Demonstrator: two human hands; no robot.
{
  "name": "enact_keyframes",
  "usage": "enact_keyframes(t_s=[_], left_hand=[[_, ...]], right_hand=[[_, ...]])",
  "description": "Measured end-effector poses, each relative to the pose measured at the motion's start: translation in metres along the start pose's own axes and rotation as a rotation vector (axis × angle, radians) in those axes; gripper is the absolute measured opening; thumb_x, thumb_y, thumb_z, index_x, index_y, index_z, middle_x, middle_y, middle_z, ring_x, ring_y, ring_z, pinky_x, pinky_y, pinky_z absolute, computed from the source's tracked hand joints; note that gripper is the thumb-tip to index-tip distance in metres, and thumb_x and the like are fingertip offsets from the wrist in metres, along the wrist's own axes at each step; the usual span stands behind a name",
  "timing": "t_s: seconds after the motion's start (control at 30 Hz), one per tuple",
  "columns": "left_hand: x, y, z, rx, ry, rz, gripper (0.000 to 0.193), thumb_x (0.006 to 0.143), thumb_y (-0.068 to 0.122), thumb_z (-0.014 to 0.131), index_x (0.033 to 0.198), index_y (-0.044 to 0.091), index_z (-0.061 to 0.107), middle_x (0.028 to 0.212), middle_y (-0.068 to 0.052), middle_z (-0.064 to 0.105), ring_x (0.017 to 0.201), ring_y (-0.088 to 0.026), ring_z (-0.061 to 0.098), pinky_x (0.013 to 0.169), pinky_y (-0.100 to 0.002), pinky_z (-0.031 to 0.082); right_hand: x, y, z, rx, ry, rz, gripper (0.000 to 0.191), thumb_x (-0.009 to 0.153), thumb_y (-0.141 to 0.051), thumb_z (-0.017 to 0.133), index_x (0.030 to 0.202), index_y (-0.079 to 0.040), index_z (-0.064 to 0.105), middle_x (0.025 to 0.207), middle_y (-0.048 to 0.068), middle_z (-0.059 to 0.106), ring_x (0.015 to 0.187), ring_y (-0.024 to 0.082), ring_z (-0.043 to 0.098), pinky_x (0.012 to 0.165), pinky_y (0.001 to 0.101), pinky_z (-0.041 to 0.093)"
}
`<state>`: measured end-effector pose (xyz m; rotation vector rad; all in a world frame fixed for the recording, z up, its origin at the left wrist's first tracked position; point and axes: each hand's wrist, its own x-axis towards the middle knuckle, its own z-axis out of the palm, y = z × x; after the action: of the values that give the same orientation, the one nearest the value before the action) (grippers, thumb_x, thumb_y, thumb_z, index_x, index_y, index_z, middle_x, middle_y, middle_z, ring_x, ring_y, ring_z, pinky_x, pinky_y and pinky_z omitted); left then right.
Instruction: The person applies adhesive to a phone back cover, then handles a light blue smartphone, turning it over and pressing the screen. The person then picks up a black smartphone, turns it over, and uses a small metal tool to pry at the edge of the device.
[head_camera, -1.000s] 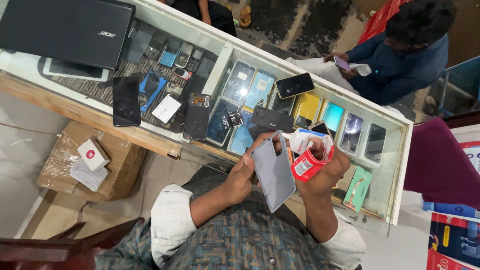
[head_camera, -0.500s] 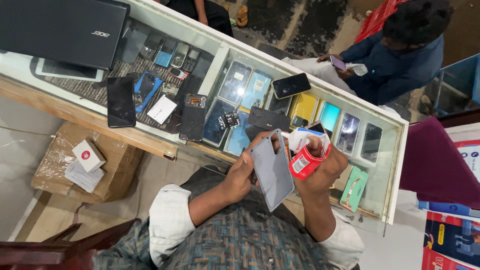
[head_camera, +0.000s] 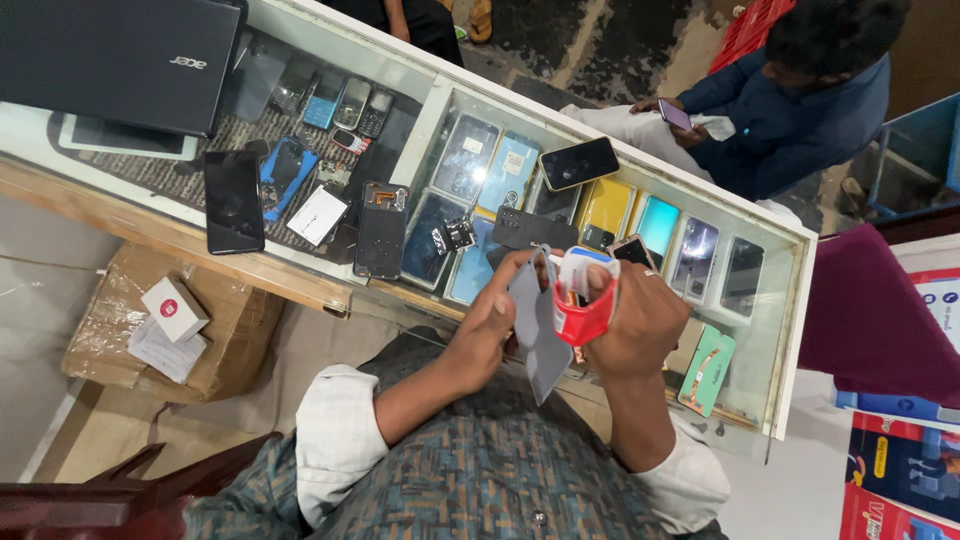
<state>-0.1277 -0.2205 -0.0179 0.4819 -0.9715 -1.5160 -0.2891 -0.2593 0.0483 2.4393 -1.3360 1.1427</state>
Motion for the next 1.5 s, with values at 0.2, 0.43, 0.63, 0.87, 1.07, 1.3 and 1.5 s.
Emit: enact_keyframes(t_s=[0.2,0.43,0.63,0.87,1.07,1.3,1.5], left_hand=[[0.008,0.002,-0.01,-0.019,0.091,0.051,0.084,0.103,0.071,0.032,0.15,0.001,0.037,0.159,-0.021,0.048,0.136,-0.02,0.054,0.112,-0.034,0.044],[0.015,0.014,-0.025,-0.324,0.246,0.021,0.088,0.105,0.074,0.014,0.145,0.004,0.05,0.148,-0.024,0.06,0.089,-0.014,0.06,0.079,-0.03,0.051],[0.014,0.016,-0.016,-0.425,0.247,0.01,0.088,0.106,0.074,0.016,0.145,0.004,0.05,0.151,-0.025,0.058,0.094,-0.014,0.06,0.085,-0.029,0.051],[0.006,0.014,-0.006,-0.354,0.196,0.007,0.086,0.103,0.073,0.018,0.15,0.005,0.044,0.151,-0.026,0.055,0.123,-0.026,0.06,0.105,-0.04,0.049],[-0.003,0.019,-0.01,-0.407,0.23,-0.01,0.087,0.1,0.072,0.017,0.149,0.005,0.042,0.15,-0.025,0.054,0.132,-0.029,0.059,0.114,-0.043,0.046],[-0.005,0.022,-0.019,-0.347,0.362,-0.002,0.088,0.104,0.074,0.017,0.142,0.002,0.05,0.135,-0.027,0.066,0.102,-0.023,0.062,0.091,-0.037,0.05],[-0.012,0.028,-0.021,-0.356,0.335,-0.258,0.087,0.101,0.074,0.016,0.133,0.004,0.055,0.12,-0.019,0.073,0.083,-0.018,0.068,0.074,-0.032,0.057]], right_hand=[[-0.029,0.029,-0.005,0.623,-0.04,0.232,0.02,0.097,-0.022,0.067,0.089,-0.004,0.063,0.073,0.011,0.061,0.06,0.027,0.058,0.052,0.0377,0.044],[-0.075,0.037,0.011,1.085,0.109,0.971,0.03,0.106,-0.038,0.053,0.102,-0.009,0.055,0.072,0.007,0.059,0.05,0.016,0.05,0.046,0.0304,0.038],[-0.085,0.018,0.038,0.911,-0.102,0.957,0.034,0.113,-0.036,0.047,0.099,-0.006,0.054,0.066,0.007,0.056,0.051,0.015,0.049,0.046,0.0263,0.037],[-0.081,0.031,0.054,0.198,0.091,0.066,0.028,0.084,-0.007,0.072,0.11,-0.002,0.062,0.103,0.015,0.064,0.088,0.037,0.063,0.078,0.0461,0.047],[-0.082,0.03,0.066,0.241,0.024,0.152,0.027,0.085,0.002,0.071,0.112,-0.001,0.066,0.1,0.016,0.068,0.092,0.037,0.066,0.083,0.046,0.048],[-0.092,0.021,0.077,0.203,0.197,0.035,0.034,0.093,-0.005,0.07,0.122,0.006,0.057,0.105,0.022,0.061,0.093,0.04,0.062,0.083,0.0477,0.049],[-0.103,0.023,0.075,0.824,0.084,0.765,0.038,0.114,-0.041,0.048,0.104,-0.005,0.052,0.074,0.006,0.055,0.059,0.018,0.052,0.053,0.0295,0.038]])
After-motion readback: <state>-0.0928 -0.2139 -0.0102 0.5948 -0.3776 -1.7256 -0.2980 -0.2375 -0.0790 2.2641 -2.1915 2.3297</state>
